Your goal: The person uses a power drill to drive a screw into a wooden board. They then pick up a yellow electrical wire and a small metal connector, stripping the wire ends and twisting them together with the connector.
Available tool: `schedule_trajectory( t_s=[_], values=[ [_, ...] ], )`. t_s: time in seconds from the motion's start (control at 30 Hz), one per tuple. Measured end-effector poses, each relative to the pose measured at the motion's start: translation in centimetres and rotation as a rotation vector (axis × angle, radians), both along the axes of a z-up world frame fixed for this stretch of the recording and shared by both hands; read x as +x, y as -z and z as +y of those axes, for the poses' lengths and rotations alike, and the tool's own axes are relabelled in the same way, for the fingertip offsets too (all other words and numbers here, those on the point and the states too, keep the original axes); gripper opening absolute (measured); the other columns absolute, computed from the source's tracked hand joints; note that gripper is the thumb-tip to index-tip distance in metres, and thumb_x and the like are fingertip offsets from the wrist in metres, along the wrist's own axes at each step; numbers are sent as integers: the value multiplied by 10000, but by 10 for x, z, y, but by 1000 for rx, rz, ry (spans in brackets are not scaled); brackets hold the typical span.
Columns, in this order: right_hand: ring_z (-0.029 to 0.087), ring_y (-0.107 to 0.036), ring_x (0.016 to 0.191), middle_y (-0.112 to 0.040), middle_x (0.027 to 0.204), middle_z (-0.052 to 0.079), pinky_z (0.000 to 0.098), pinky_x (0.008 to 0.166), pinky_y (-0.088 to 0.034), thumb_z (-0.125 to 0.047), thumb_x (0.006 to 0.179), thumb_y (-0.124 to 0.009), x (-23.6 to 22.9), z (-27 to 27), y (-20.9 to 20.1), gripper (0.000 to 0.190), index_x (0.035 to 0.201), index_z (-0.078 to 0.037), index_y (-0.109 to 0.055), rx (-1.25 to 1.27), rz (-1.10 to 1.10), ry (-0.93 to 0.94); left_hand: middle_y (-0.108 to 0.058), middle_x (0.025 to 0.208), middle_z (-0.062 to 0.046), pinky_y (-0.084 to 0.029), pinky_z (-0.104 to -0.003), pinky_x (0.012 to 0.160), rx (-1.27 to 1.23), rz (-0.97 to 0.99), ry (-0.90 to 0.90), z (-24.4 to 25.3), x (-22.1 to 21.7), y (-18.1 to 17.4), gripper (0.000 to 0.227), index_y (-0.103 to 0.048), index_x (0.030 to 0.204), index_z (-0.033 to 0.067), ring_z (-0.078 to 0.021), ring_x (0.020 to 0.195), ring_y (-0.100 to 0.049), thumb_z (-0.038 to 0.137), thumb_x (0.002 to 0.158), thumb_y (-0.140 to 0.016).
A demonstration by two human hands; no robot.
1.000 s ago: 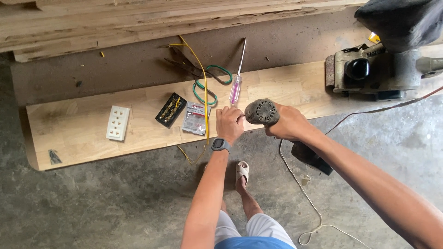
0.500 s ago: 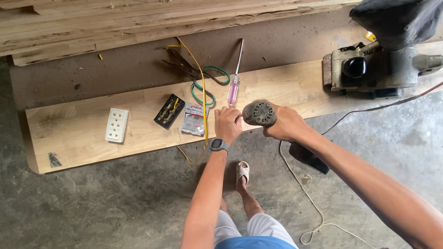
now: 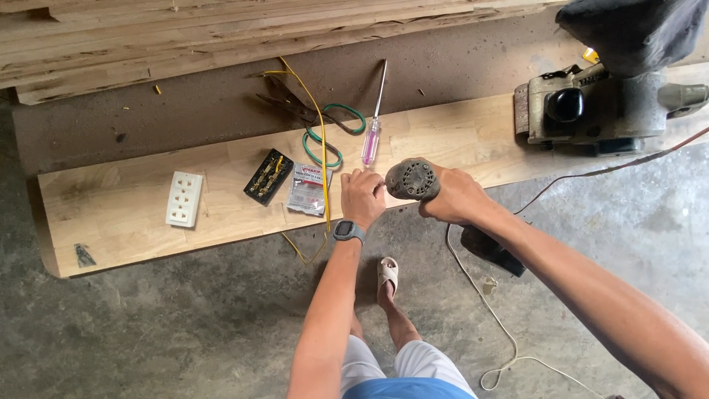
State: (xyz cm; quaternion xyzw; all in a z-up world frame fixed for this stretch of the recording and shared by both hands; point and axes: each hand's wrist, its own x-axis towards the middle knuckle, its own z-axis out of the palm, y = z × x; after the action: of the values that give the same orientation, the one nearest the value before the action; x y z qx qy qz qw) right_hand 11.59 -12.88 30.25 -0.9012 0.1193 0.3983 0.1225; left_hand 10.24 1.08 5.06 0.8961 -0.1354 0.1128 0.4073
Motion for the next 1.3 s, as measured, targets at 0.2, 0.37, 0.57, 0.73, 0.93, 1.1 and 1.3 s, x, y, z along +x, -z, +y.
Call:
schedule_trajectory(
  t_s=[0.2,0.37,0.57,0.73,0.93,1.1,1.3],
  values=[
    [376,-691,1169,-750,1130,217,534,978,-553,-328,646,-761,-1,3,-7,556,1153,-103,-717,-6,6,-4,-553,689,65,-431,-340,853,19,8,-13,-1,0,3,183,-617,754,233,-179,772,-587,116,733,-757],
    [379,-693,1162,-754,1121,215,535,976,-556,-327,648,-760,-2,-1,0,550,1150,-109,-707,-5,2,-12,-557,691,67,-433,-338,854,15,19,-9,-1,0,-2,177,-620,752,230,-178,770,-587,111,741,-751],
    [403,-675,1179,-741,1121,219,554,981,-547,-299,649,-733,0,4,-6,682,1314,-231,-597,48,-30,-27,-548,688,56,-431,-338,846,27,13,-10,0,0,-3,177,-610,750,214,-180,768,-580,103,745,-747],
    [383,-687,1163,-746,1097,206,542,969,-556,-313,638,-730,-5,2,1,700,1321,-285,-577,25,-48,-31,-546,680,58,-432,-336,846,23,31,-6,2,1,-10,161,-623,755,202,-178,751,-577,91,764,-739],
    [403,-705,1117,-755,1048,231,553,934,-555,-264,620,-737,-2,0,1,569,1171,-154,-652,33,-48,10,-540,687,46,-429,-345,843,7,24,6,2,1,-12,179,-614,759,209,-188,763,-575,92,746,-749],
    [407,-704,1121,-755,1055,226,562,930,-558,-288,618,-753,-9,6,-6,577,1169,-154,-646,34,-54,-4,-541,690,47,-432,-344,843,8,28,8,2,0,-10,177,-609,755,208,-186,767,-576,91,752,-742],
    [384,-719,1096,-767,1011,209,528,926,-572,-260,631,-749,-10,-9,23,490,1091,-106,-680,10,-39,8,-560,707,41,-431,-354,845,18,26,21,2,0,-5,174,-619,764,210,-196,779,-580,96,750,-749]
  ],
)
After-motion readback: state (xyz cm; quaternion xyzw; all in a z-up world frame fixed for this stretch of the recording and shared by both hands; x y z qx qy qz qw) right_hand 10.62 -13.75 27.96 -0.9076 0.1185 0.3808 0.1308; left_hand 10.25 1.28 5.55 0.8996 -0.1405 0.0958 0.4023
